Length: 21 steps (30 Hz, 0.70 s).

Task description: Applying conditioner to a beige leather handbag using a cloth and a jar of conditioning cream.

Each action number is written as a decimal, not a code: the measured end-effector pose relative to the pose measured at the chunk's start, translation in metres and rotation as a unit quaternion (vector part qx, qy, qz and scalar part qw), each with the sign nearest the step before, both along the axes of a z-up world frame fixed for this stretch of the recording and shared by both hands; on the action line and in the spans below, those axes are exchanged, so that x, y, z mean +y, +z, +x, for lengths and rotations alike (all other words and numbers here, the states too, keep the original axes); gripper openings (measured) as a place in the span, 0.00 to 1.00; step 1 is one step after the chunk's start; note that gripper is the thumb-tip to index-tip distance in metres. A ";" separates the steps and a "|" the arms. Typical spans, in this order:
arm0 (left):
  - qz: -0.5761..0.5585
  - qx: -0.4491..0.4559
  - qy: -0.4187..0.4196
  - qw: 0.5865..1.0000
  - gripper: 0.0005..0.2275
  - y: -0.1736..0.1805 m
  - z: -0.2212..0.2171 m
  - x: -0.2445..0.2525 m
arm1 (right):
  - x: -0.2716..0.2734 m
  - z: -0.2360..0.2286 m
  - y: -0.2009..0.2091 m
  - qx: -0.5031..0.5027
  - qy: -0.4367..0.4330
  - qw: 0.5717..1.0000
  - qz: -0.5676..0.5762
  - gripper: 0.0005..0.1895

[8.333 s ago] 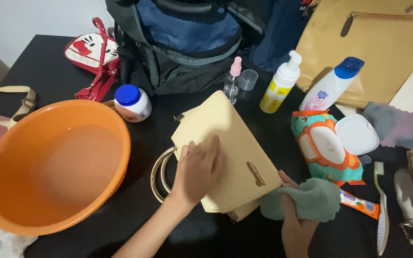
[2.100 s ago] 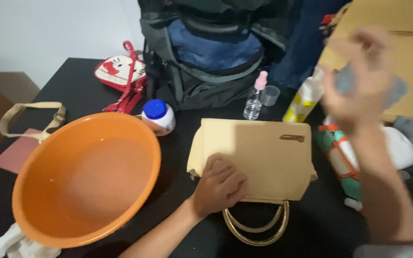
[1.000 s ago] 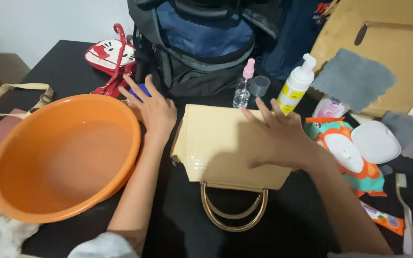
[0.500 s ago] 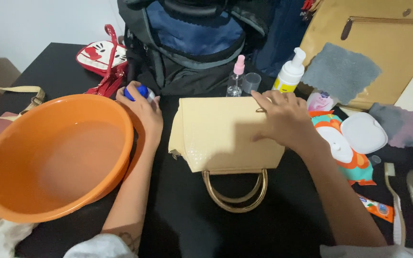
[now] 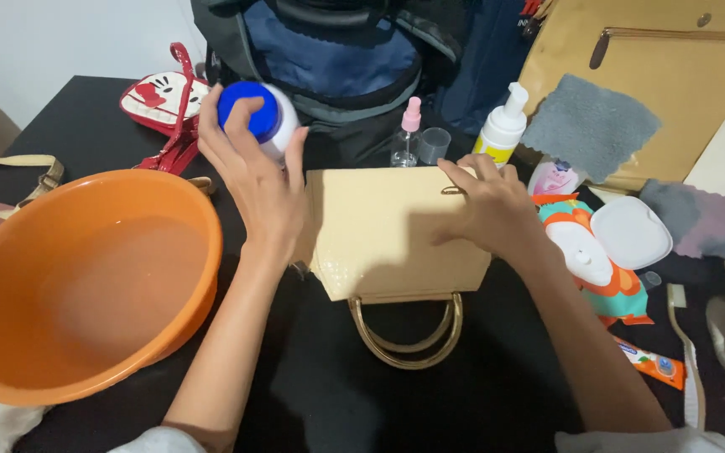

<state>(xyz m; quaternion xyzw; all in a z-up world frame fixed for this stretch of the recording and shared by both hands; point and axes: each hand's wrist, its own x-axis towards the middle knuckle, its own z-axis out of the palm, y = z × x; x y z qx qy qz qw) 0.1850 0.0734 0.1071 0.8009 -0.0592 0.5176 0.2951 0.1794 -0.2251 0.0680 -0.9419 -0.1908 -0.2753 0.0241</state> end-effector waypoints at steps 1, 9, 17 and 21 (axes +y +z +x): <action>0.000 0.000 -0.001 1.000 0.26 0.004 -0.005 -0.002 | 0.000 0.004 -0.005 0.000 -0.001 1.000 0.000 0.46; -0.036 -0.030 -0.188 0.981 0.24 0.010 -0.037 -0.003 | -0.010 0.038 -0.036 0.018 0.131 0.985 0.108 0.51; -0.006 -0.020 -0.230 0.973 0.25 -0.018 -0.057 -0.009 | -0.008 0.045 -0.043 -0.062 0.063 0.996 0.035 0.46; -0.027 0.040 -0.327 0.944 0.32 -0.033 -0.060 -0.021 | 0.003 0.035 -0.033 -0.117 -0.043 0.990 -0.061 0.45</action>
